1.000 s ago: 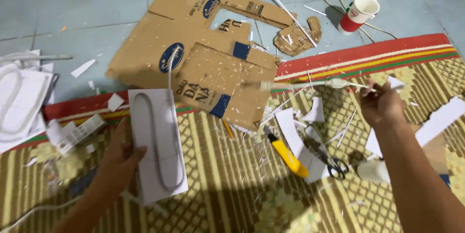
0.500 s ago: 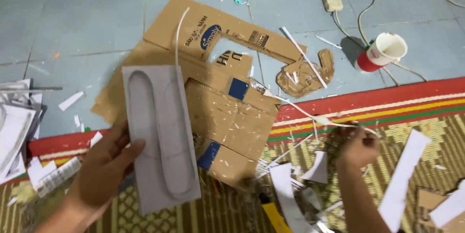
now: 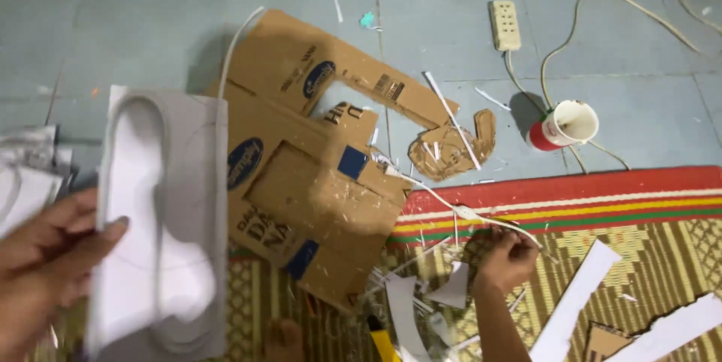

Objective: The person sits on the floor and trims the edge of a white plastic lamp housing with a utility knife, brushing away trimmings. They then lift and turn over the housing, plug a power strip cord into a wall outlet strip, and twist the lamp's wire connector to join the wires.

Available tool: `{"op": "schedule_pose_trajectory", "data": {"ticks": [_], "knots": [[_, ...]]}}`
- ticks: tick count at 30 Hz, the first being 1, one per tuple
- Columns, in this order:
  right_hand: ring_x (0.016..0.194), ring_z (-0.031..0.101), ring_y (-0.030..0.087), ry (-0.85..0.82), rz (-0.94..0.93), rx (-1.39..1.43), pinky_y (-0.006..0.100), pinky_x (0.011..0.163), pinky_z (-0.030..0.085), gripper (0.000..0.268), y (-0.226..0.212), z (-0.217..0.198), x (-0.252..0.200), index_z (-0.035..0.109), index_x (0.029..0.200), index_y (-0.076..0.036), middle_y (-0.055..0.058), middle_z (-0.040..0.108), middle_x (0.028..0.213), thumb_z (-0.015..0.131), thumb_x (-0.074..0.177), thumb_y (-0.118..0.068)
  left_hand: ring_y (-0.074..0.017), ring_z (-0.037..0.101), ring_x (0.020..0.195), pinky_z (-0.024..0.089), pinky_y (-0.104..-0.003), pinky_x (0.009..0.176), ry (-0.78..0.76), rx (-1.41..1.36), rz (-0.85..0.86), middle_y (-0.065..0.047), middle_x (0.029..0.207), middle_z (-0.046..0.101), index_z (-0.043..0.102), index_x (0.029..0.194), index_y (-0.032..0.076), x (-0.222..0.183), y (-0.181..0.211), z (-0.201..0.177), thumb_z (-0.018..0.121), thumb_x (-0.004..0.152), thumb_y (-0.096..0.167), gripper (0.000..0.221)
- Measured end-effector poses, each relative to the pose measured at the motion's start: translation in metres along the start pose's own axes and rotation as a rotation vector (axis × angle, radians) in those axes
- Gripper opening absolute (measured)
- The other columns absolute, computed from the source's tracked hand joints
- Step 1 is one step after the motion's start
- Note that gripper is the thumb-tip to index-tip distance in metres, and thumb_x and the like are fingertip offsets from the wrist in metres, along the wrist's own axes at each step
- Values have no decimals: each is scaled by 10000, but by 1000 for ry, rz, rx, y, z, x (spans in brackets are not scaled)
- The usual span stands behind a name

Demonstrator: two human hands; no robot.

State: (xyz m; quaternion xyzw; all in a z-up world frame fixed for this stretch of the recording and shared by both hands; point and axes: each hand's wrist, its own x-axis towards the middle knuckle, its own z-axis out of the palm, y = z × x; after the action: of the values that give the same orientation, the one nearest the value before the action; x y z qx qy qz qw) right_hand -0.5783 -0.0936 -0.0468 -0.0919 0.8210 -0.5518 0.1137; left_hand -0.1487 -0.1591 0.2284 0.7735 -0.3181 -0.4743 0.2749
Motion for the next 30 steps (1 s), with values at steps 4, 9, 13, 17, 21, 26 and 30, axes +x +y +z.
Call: {"op": "schedule_pose_trajectory", "data": {"ticks": [4,9,13,17,21,26,30], "knots": [[878,552,210,-3,-131,-28,339,827,463,46,10,6,3,474,987,-32,121,558,980,495,946,-26,-300,483,681,355,-408,574,-218,22,227,-213,950,626,528,1283,11,73,-17,10,453,850,-48,444],[901,548,219,-84,-80,-79,339,869,463,128,21,-3,19,444,1045,8,136,541,992,504,947,-50,-225,528,651,410,-328,532,-463,-206,252,-158,920,640,529,1278,21,140,5,68,493,827,-49,458],[962,510,278,-332,268,-7,349,829,429,338,-8,-20,38,423,1250,76,216,524,1121,432,922,-5,-219,580,958,440,-346,765,-511,-195,128,-103,1198,619,460,1332,73,156,54,91,521,802,65,533],[646,473,212,-644,566,1,336,631,433,116,0,-38,84,580,960,100,177,573,811,524,886,29,-185,587,920,471,-297,820,-572,-154,184,-125,1085,646,493,1280,29,178,85,114,524,832,47,450],[1126,565,345,-702,614,-279,435,991,434,466,-164,-4,39,485,1271,88,252,593,1201,514,838,-81,-185,541,810,434,-306,709,-703,-179,183,-133,1047,643,490,1277,21,183,133,139,472,866,77,416],[762,721,60,-1103,-204,-818,205,715,604,227,-184,61,33,742,933,-208,-44,749,874,623,752,-140,-168,528,920,381,-302,768,-602,-188,181,-72,1080,620,538,1246,52,224,159,192,495,868,70,381],[862,592,188,-1313,-658,-605,312,723,473,177,-101,125,20,670,911,-200,2,635,930,650,749,-268,-130,416,732,345,-275,678,-471,-105,344,-30,837,527,572,972,26,245,169,222,457,947,260,262]]}}
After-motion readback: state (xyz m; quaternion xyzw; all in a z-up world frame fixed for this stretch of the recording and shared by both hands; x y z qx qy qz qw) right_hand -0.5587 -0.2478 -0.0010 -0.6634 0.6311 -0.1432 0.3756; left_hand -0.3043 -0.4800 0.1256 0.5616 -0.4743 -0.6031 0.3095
